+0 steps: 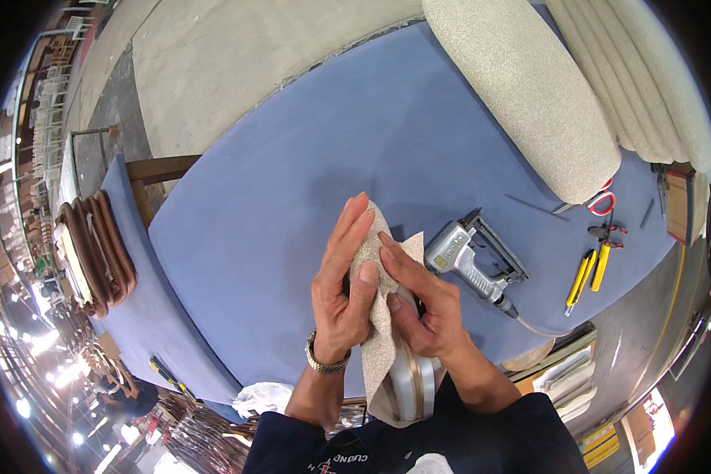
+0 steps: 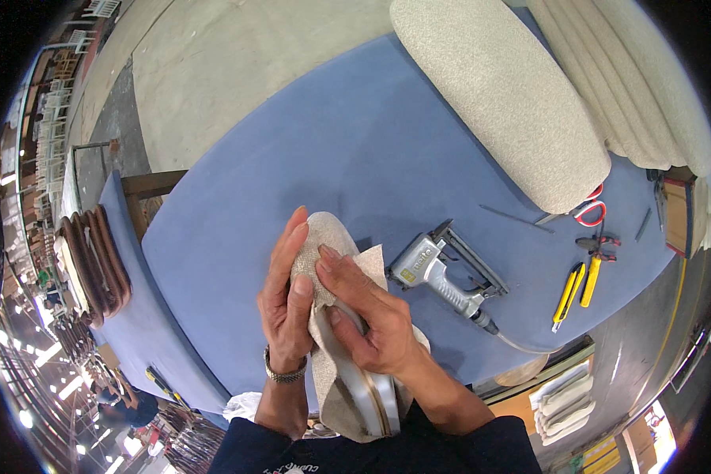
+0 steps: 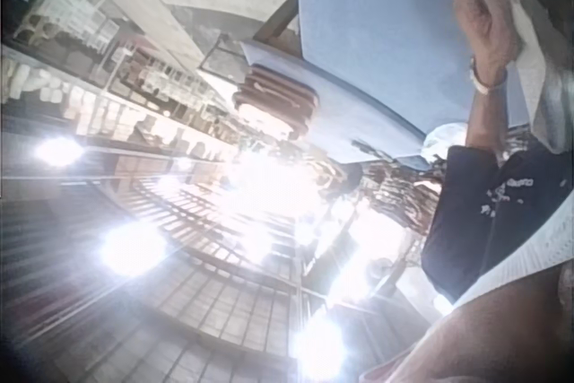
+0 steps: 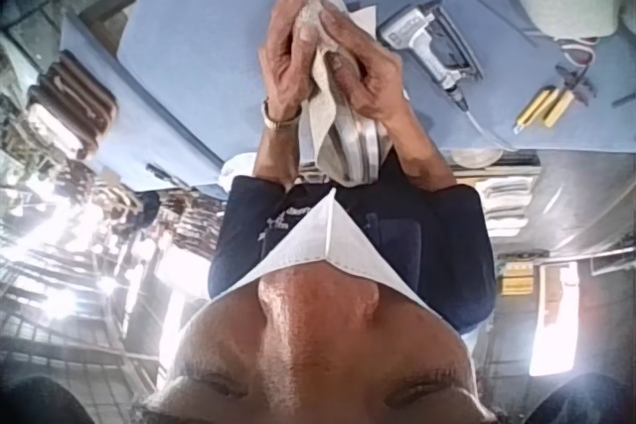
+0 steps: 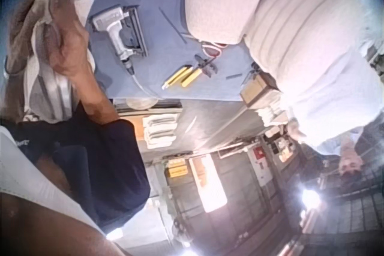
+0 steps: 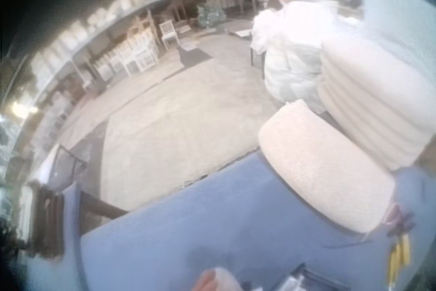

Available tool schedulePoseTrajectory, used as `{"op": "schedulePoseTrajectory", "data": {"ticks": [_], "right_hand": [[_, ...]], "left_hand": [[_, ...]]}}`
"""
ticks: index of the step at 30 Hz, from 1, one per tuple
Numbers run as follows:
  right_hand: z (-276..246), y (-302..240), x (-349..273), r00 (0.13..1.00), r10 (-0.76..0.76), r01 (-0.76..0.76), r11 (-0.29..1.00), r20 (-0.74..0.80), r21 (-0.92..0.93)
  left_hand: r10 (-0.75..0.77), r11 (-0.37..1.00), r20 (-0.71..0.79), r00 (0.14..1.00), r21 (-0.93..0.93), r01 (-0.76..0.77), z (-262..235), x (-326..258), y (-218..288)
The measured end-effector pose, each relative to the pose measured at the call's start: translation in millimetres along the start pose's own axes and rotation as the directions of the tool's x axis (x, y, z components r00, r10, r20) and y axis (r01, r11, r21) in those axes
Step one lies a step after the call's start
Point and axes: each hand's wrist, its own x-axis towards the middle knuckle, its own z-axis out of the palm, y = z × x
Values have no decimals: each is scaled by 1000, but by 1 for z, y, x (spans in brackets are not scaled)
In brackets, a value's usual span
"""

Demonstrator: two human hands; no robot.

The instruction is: The person wraps a white fabric cover around a foam cushion, aligns the edges, and secures the fabric using a staple gun. They then trim excess fabric with a utility knife and smooth the surface. The process is repeated for multiple cushions on a blue work table.

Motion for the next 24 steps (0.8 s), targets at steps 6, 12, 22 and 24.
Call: {"op": "schedulePoseTrajectory", "data": {"ticks": [6, 12, 22, 24], "right_hand": [[1, 7, 0, 999, -2, 4, 999, -48, 32], [-5, 8, -1, 997, 54, -51, 997, -59, 55], [-20, -3, 18, 937, 344, -298, 879, -61, 372], [-15, -7, 23, 932, 353, -306, 889, -85, 340]], "left_hand": [[3, 993, -66, 998, 119, 5, 13, 3, 2], [-8, 990, -74, 997, 143, 18, 18, 4, 5], [-18, 983, -74, 997, 183, 31, 25, 4, 10], [-5, 981, -58, 998, 195, 16, 23, 4, 10]]}}
